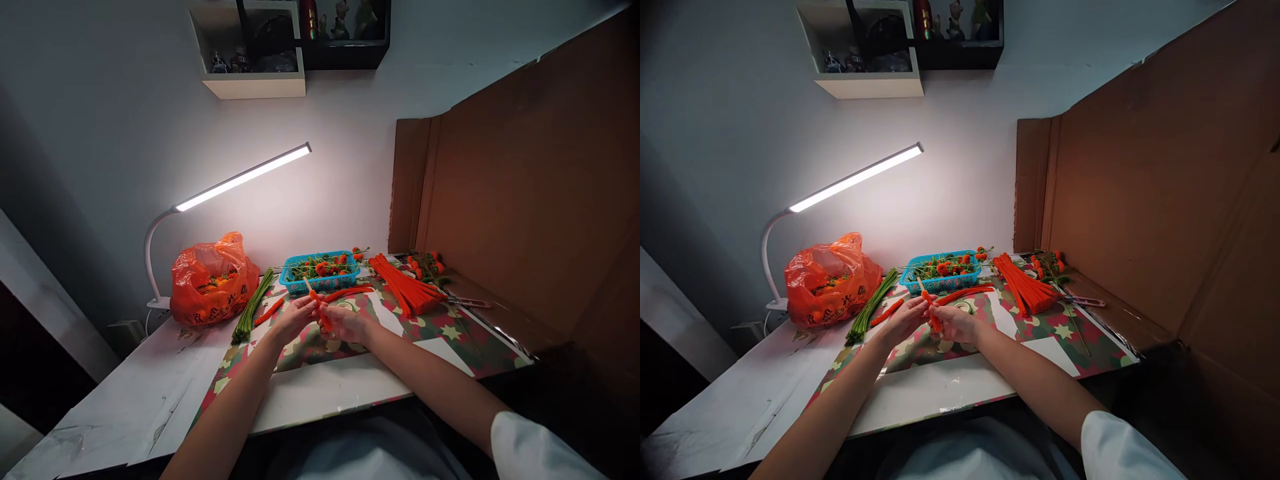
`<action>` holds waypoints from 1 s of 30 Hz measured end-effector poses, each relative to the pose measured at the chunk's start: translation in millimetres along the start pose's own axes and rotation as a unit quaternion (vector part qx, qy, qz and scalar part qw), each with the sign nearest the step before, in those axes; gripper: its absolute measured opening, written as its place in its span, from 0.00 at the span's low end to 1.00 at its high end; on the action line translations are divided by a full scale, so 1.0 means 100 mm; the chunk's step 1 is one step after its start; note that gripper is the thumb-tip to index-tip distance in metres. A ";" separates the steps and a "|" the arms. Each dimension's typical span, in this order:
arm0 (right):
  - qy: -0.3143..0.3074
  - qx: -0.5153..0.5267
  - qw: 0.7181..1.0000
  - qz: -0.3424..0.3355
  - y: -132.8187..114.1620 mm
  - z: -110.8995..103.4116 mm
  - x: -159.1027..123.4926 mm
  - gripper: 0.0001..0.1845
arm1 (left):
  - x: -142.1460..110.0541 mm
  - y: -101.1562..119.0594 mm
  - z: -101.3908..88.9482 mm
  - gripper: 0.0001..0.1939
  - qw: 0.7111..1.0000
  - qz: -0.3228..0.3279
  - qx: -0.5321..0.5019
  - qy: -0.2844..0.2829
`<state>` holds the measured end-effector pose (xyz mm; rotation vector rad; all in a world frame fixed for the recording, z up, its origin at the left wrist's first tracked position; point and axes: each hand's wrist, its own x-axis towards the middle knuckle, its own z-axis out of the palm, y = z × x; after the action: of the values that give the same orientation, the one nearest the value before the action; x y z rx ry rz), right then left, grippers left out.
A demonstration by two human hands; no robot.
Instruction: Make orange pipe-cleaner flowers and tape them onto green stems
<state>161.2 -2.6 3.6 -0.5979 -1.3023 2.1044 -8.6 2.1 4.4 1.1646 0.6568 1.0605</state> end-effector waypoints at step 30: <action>-0.001 -0.034 0.999 0.036 -0.06 -0.04 -0.06 0.06 | 0.00 0.01 -0.08 0.16 0.992 0.004 0.120 0.036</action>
<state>169.6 -1.6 7.9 -0.6809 -1.3763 2.1271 -15.7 5.0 2.5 1.3403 0.8544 1.0543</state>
